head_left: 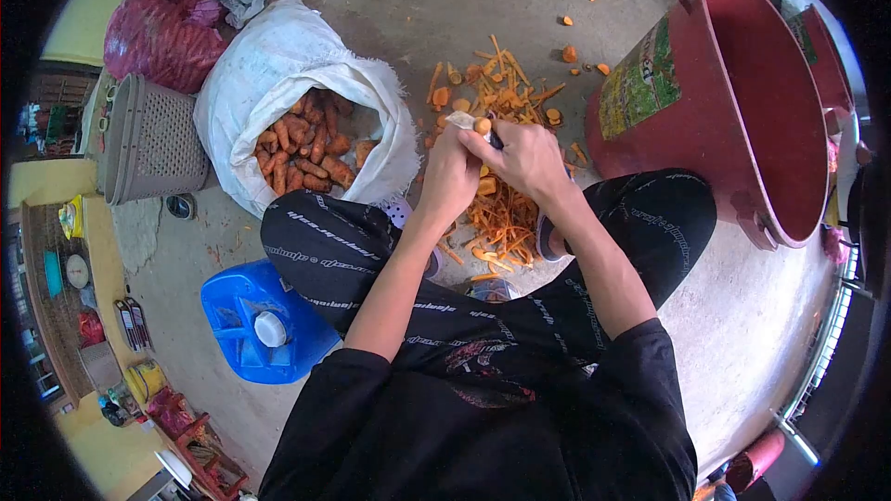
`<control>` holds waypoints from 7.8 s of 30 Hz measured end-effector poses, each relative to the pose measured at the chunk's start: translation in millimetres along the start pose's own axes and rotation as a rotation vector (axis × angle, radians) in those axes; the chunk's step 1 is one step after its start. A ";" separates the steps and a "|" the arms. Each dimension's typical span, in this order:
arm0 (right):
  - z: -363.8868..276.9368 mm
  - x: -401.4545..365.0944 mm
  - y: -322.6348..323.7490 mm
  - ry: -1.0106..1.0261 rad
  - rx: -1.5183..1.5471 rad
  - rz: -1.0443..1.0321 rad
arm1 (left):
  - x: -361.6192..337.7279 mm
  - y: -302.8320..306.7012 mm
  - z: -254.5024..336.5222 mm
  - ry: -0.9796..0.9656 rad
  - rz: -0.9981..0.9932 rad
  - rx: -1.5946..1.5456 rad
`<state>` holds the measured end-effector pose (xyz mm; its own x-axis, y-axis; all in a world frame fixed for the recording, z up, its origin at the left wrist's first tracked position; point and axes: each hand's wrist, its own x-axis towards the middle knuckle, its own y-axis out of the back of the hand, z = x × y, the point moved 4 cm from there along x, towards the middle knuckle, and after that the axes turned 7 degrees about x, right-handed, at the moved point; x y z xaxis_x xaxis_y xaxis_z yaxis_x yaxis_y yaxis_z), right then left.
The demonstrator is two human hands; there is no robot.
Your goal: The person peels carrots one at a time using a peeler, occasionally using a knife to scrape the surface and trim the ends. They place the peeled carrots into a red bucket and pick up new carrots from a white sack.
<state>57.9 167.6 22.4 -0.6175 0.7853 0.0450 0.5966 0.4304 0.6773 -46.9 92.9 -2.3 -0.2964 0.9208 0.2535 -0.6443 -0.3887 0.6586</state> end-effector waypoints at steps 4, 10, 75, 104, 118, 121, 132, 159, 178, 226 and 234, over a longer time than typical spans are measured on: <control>-1.6 0.0 -1.4 0.042 -0.027 -0.049 | -1.3 -2.7 -10.8 0.008 0.013 -0.059; 19.0 10.3 22.5 -0.274 0.204 -0.003 | 4.1 9.0 -16.2 0.272 -0.013 -0.088; -32.1 17.7 62.4 -0.038 1.653 0.424 | -7.9 -17.7 -20.5 0.837 -0.038 -1.723; -19.3 13.2 29.4 -0.331 1.500 0.253 | -22.6 -17.8 28.1 0.790 -0.072 -1.635; -35.3 16.2 16.3 -0.364 1.306 0.167 | -25.8 -13.5 20.0 0.781 -0.086 -1.624; -8.6 34.6 13.8 -0.288 1.174 0.229 | -35.4 -19.6 22.9 0.805 -0.060 -1.609; 57.8 133.4 9.7 -0.227 0.767 0.395 | -33.4 -12.7 7.5 0.841 -0.095 -1.556; -43.6 -5.9 8.1 -0.328 1.548 0.231 | -19.9 -3.1 7.0 0.775 -0.079 -1.661; 28.1 102.5 -3.3 -0.266 1.256 0.316 | -41.3 -18.5 16.9 0.852 -0.084 -1.353; 34.7 96.3 3.0 -0.189 1.225 0.346 | -46.0 -18.6 15.4 0.810 -0.121 -1.253; 54.1 110.4 7.8 -0.140 0.809 0.459 | -34.7 -15.5 7.9 0.724 -0.086 -1.309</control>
<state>22.1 281.8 -7.1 -0.1981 0.9785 0.0566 0.9737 0.2031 -0.1033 -21.1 67.3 -15.7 -0.2486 0.8791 -0.4066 -0.7194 -0.4487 -0.5302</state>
